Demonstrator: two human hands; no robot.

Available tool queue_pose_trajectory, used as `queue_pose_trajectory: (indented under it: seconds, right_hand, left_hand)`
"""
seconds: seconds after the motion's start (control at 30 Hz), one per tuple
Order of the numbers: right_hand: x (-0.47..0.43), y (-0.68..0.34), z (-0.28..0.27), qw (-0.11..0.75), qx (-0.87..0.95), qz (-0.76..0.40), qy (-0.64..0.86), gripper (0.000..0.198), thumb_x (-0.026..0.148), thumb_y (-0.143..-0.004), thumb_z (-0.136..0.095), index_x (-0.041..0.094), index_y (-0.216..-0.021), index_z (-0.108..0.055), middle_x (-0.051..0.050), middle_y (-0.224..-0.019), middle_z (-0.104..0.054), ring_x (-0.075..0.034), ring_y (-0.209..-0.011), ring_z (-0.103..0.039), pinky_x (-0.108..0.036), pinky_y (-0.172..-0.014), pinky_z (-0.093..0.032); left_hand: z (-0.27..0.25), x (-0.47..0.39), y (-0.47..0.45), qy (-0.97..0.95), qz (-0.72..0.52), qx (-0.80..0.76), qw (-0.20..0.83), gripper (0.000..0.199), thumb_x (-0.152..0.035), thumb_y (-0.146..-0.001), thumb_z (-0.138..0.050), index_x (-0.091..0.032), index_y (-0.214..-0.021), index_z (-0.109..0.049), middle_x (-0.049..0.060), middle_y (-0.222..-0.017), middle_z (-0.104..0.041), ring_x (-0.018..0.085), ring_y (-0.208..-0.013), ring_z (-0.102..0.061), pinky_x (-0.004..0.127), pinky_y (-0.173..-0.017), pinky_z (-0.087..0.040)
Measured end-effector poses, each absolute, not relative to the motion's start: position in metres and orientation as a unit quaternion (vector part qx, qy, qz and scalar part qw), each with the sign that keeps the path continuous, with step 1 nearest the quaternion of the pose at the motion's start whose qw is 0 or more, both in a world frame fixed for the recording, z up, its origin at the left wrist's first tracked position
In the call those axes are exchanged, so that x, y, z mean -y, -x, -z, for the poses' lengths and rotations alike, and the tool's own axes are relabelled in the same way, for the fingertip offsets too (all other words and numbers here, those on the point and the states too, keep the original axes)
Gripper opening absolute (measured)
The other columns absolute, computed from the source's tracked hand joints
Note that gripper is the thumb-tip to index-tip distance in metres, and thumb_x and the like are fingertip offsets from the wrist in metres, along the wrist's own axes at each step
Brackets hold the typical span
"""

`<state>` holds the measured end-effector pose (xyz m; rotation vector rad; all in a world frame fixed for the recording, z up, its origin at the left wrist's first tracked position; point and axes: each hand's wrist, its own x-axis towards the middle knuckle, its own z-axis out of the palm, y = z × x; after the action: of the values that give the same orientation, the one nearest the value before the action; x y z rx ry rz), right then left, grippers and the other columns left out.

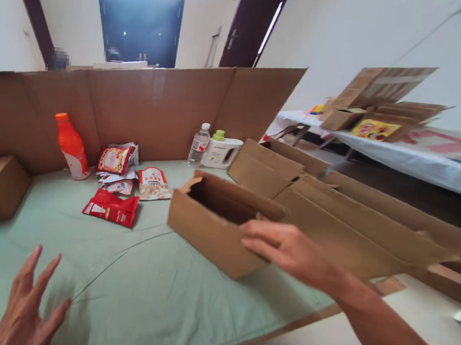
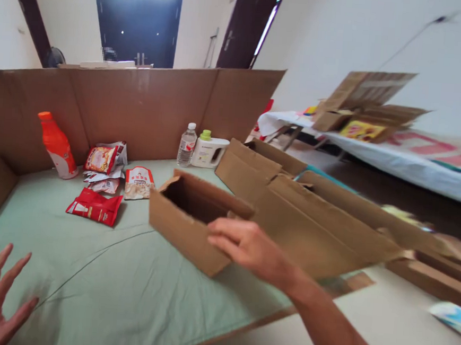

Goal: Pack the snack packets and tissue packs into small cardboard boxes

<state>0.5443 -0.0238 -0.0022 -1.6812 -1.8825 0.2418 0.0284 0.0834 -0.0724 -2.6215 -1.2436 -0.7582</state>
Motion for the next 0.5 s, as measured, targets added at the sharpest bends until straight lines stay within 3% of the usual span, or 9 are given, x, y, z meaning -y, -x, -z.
queue_pose_trajectory:
  seconds: [0.1, 0.2, 0.27, 0.37, 0.5]
  right_hand:
    - [0.047, -0.486, -0.008, 0.29, 0.809, -0.122, 0.497, 0.022, 0.021, -0.1, -0.053, 0.022, -0.088, -0.071, -0.006, -0.094, -0.077, -0.019, -0.089, -0.072, -0.029, -0.082, -0.054]
    - [0.037, -0.433, -0.014, 0.28, 0.864, -0.169, 0.382, 0.021, 0.014, -0.1, -0.052, 0.021, -0.09, -0.069, -0.005, -0.092, -0.075, -0.017, -0.09, -0.07, -0.031, -0.087, -0.052]
    - [0.022, -0.408, -0.011, 0.291, 0.882, -0.174, 0.327, 0.022, 0.009, -0.098, -0.051, 0.02, -0.089, -0.068, -0.004, -0.092, -0.074, -0.017, -0.094, -0.069, -0.033, -0.09, -0.052]
    - [0.001, -0.386, -0.001, 0.314, 0.893, -0.134, 0.293, 0.023, 0.005, -0.095, -0.051, 0.019, -0.091, -0.069, -0.007, -0.102, -0.075, -0.021, -0.111, -0.066, -0.038, -0.098, -0.051]
    - [-0.009, -0.377, 0.007, 0.324, 0.89, -0.117, 0.298, 0.02, 0.008, -0.096, -0.053, 0.02, -0.092, -0.069, -0.009, -0.112, -0.075, -0.024, -0.125, -0.061, -0.043, -0.104, -0.051]
  left_hand:
    - [0.044, -0.055, -0.066, 0.88, 0.291, 0.376, 0.003, 0.078, -0.03, -0.093, -0.061, -0.03, -0.162, -0.023, 0.016, -0.17, -0.021, 0.042, -0.151, -0.034, 0.063, -0.108, -0.049]
    - [0.015, -0.034, -0.086, 0.889, 0.334, 0.313, -0.021, 0.081, -0.019, -0.092, -0.06, -0.021, -0.162, -0.02, 0.018, -0.17, -0.021, 0.037, -0.156, -0.026, 0.058, -0.119, -0.039]
    - [0.004, -0.024, -0.087, 0.898, 0.336, 0.283, -0.023, 0.071, -0.015, -0.09, -0.056, -0.016, -0.157, -0.031, 0.018, -0.163, -0.038, 0.032, -0.154, -0.031, 0.053, -0.122, -0.037]
    - [-0.002, -0.015, -0.077, 0.901, 0.332, 0.279, -0.004, 0.049, -0.012, -0.085, -0.051, -0.019, -0.134, -0.055, 0.009, -0.128, -0.071, 0.021, -0.14, -0.052, 0.042, -0.122, -0.037]
    - [-0.002, -0.011, -0.066, 0.887, 0.34, 0.312, 0.023, 0.037, -0.005, -0.081, -0.05, -0.024, -0.11, -0.059, 0.0, -0.094, -0.075, 0.016, -0.116, -0.065, 0.039, -0.122, -0.034]
